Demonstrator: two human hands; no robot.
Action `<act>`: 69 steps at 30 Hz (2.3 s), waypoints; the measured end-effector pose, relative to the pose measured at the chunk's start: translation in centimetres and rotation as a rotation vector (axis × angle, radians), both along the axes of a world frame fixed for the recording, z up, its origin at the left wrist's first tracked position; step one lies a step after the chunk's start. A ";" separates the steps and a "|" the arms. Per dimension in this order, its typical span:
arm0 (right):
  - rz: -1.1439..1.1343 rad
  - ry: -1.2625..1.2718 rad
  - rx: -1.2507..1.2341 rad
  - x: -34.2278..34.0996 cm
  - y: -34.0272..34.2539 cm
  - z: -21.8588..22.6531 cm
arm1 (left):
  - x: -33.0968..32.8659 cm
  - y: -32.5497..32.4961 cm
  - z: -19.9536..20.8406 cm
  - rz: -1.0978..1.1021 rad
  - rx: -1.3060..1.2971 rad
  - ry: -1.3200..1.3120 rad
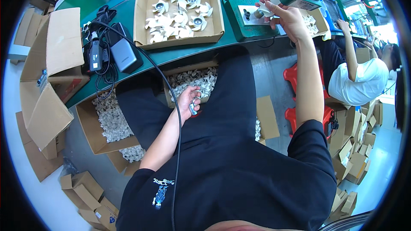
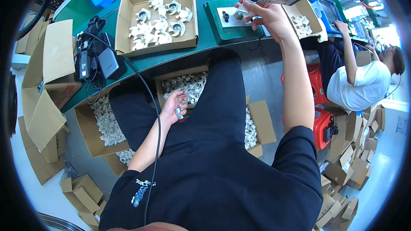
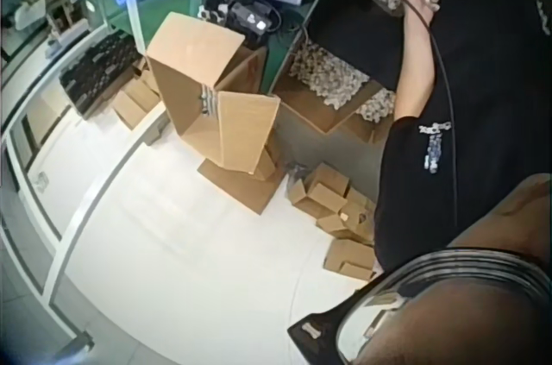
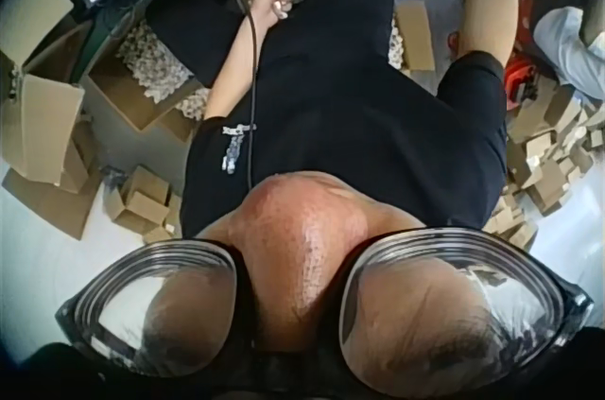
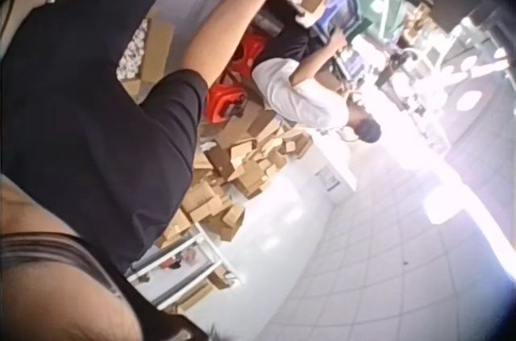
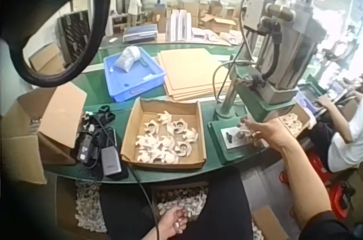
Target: Assembling small plastic and electronic components using a manual press machine at a factory workstation.
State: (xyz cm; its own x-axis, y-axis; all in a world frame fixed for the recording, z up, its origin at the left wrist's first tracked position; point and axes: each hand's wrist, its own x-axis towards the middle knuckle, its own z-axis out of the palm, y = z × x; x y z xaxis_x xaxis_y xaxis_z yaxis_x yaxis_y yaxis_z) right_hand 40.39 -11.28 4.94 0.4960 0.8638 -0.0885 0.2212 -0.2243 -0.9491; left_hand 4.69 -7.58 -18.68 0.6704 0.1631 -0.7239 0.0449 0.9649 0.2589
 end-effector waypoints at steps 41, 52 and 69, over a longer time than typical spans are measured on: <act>-0.198 -0.542 0.341 -4.8 -1.2 -4.4 | 0.0 -0.1 0.5 0.007 0.036 -0.031; -0.438 -0.442 0.722 -7.1 0.2 -5.1 | -0.5 0.0 0.4 0.017 0.086 -0.036; -0.125 -0.367 0.328 -16.7 -2.9 -8.7 | -0.8 0.1 0.2 0.077 0.023 -0.098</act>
